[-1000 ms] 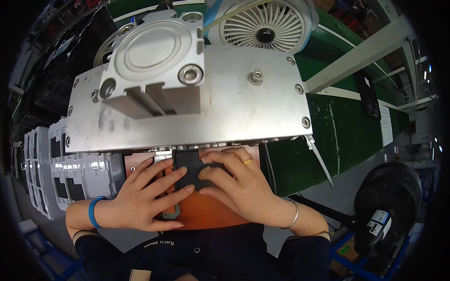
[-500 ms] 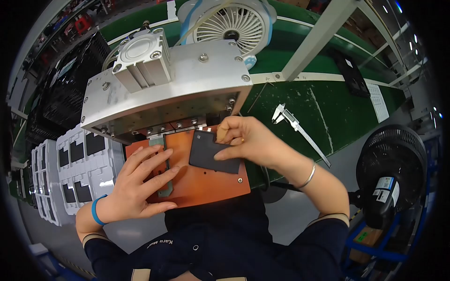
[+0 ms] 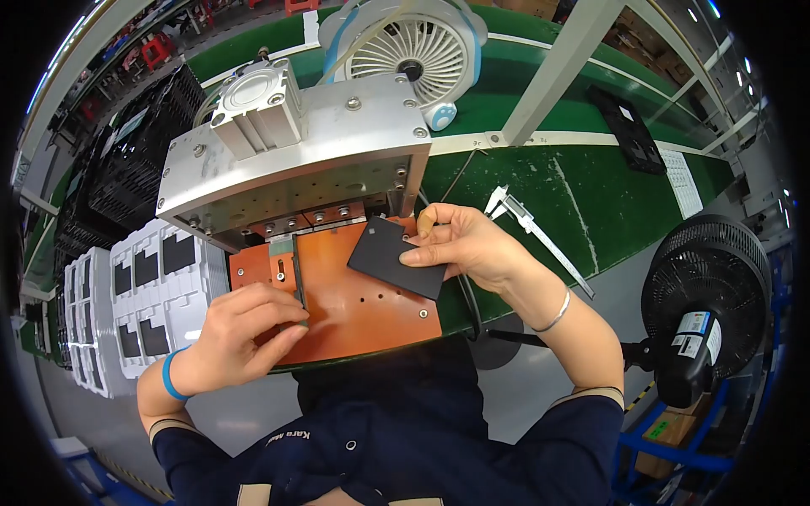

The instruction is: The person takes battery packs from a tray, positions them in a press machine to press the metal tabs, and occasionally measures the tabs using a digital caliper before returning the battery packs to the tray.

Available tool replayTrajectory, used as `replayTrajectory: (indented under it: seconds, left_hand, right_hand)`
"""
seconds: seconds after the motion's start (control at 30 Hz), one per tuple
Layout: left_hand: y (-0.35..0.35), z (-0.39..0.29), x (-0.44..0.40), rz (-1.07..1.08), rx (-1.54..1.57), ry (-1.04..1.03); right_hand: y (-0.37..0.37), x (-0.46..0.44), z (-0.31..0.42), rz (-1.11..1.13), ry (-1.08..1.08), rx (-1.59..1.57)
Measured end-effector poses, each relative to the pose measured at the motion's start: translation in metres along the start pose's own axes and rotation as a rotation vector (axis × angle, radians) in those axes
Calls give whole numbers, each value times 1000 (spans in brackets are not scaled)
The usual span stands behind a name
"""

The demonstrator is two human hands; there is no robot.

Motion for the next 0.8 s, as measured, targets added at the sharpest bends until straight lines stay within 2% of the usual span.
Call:
replayTrajectory:
  seconds: [0.03, 0.17, 0.37, 0.47, 0.5, 0.53, 0.57, 0.6, 0.67, 0.7, 0.73, 0.8]
  left_hand:
    - [0, -3, -5, -18, 23, -3]
    - [-8, -10, -8, 27, 37, -8]
    - [-6, -8, -4, 68, 87, 122]
    - [-2, -7, -8, 126, 117, 235]
    - [-4, -2, -8, 199, 349, 473]
    - [-9, 1, -3, 270, 583, 711]
    - [-17, 6, 7, 419, 721, 815]
    - [-23, 11, 9, 416, 717, 814]
    - [-50, 2, 24, 756, 1200, 924]
    - [-57, -6, 28, 864, 1287, 886]
    - [-60, -9, 32, 845, 1400, 885]
    - [-58, -13, 36, 660, 1464, 1011]
  right_hand:
    - [4, -1, -3, 6, -17, -84]
    - [4, 2, -2, 44, -14, -96]
    - [-11, 9, -11, 100, 4, -46]
    - [-34, 17, -7, 176, 307, 103]
    - [-45, 29, 0, 137, 250, 157]
    - [-56, 39, 6, 105, 384, 192]
    - [-67, 52, 18, 76, 512, 372]
    - [-76, 63, 27, 45, 640, 552]
    - [-90, 77, 28, 43, 1077, 711]
    - [-95, 84, 24, 59, 1252, 817]
    - [-100, 90, 22, 92, 1324, 893]
    - [-105, 95, 19, 106, 1387, 916]
Point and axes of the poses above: each hand's wrist, its own x-axis away from the middle knuckle, its own y-axis out of the back of the hand, z = x × y, the point moved 5 cm from there along -x, towards the middle knuckle, and after that the axes turned 1 degree about -z, right-handed, at the moved point
